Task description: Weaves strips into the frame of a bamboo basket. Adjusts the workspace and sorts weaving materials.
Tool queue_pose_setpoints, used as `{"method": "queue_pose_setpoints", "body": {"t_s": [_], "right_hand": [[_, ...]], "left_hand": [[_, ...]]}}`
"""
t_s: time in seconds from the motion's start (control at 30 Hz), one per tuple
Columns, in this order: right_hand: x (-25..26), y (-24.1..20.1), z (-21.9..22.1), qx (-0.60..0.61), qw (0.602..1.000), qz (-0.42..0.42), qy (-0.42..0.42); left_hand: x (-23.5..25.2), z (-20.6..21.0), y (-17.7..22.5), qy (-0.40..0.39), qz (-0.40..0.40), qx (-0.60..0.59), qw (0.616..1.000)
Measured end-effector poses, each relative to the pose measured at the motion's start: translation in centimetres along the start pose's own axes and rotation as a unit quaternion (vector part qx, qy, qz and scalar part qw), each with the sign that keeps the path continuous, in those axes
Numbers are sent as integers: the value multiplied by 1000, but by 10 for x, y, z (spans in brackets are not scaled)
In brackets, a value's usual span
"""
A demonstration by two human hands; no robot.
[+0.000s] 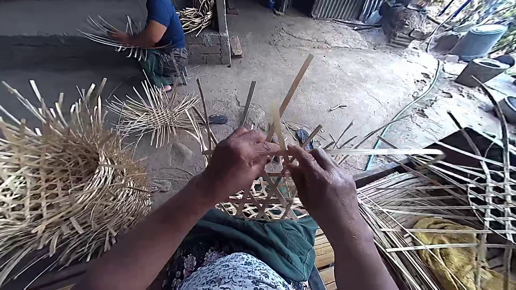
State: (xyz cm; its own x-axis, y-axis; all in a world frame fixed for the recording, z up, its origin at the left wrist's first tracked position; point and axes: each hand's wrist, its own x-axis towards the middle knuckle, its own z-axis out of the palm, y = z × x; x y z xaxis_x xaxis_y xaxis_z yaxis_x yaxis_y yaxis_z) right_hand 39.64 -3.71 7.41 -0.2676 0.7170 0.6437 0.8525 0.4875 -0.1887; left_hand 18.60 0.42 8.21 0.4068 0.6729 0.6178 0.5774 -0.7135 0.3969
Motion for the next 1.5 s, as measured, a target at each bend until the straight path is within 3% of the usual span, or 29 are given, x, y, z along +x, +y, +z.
{"method": "queue_pose_setpoints", "body": {"t_s": [0.1, 0.23, 0.53, 0.63, 0.73, 0.83, 0.93, 1.07, 1.27, 1.5], "right_hand": [[8, 8, -15, 24, 998, -35, -53], [11, 2, -13, 39, 997, -40, -57], [11, 4, -12, 71, 994, 58, -61], [11, 4, -11, 89, 993, 58, -59], [10, 5, -1, 162, 986, 42, -20], [2, 13, 11, 216, 970, 108, 20], [-1, 19, 13, 233, 956, 165, 66], [4, 12, 2, 196, 959, 166, 121], [0, 11, 14, 113, 980, 154, 62], [-8, 8, 18, 171, 957, 175, 159]], "left_hand": [[14, -21, 1, -43, -116, -166, 978], [23, -29, 8, -30, -144, -146, 978], [2, -16, -3, 35, -39, -336, 940], [-1, -13, 11, 84, 31, -194, 977], [8, -6, 22, 0, 114, 74, 991], [22, -2, 7, -76, 100, 193, 973], [32, -14, 4, -4, 92, 129, 987], [26, -13, 19, 46, 81, 73, 993], [9, 3, 13, 43, 53, 5, 998], [1, -4, 10, 9, 34, 37, 999]]}}
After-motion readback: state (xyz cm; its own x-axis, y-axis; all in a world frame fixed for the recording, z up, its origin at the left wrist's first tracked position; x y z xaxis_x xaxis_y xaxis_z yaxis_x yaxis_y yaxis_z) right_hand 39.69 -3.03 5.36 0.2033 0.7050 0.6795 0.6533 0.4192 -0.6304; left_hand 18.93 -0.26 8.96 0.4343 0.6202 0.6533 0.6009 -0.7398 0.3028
